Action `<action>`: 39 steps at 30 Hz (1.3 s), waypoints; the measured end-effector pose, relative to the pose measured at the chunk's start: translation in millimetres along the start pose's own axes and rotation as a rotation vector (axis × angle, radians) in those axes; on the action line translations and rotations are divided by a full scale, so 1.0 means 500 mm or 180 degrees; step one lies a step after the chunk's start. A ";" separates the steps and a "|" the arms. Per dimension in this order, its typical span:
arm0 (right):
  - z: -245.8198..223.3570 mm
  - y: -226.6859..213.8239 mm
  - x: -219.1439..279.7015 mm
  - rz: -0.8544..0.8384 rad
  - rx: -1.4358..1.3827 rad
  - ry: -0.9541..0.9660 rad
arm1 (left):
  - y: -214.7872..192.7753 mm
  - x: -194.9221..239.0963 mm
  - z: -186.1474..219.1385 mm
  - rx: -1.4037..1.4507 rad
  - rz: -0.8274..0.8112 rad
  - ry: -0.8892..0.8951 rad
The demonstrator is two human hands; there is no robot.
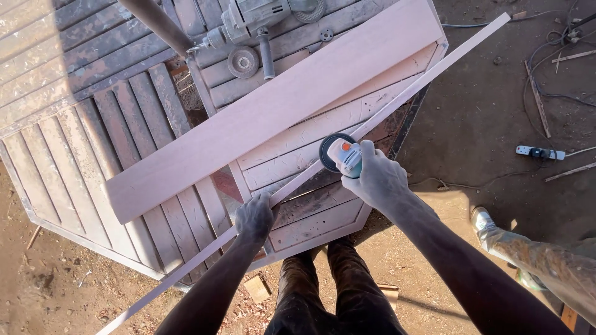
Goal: Sanding the edges and surfaces of wooden planks using a handheld power sander on a workshop table.
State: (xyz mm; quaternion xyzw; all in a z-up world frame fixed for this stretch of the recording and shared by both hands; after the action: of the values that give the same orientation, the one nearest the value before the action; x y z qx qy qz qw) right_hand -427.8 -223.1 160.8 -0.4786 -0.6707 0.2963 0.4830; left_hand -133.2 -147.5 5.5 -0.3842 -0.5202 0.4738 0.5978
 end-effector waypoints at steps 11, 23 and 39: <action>0.181 -0.150 -0.090 0.0270 -0.0145 0.0498 | -0.038 0.009 0.009 -0.0015 0.0226 -0.0031; 0.023 0.039 -0.037 0.0115 0.0286 -0.0596 | 0.018 0.014 -0.030 -0.0125 0.0202 -0.0049; 0.385 -0.231 -0.183 0.0319 -0.0315 0.1195 | 0.032 0.004 -0.035 -0.0120 -0.0608 -0.0225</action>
State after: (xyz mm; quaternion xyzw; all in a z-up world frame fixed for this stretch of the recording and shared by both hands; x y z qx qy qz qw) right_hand -641.4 -338.1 157.7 -0.5814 -0.5580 0.1922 0.5602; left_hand -118.6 -140.7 -11.9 -0.3272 -0.5839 0.4181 0.6142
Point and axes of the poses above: each hand's wrist, its own x-axis away from the middle knuckle, its own y-axis out of the palm, z = x × y, the point moved 7 cm from there along -x, towards the middle knuckle, and after that the axes turned 3 degrees about -y, right-handed, at the moved point
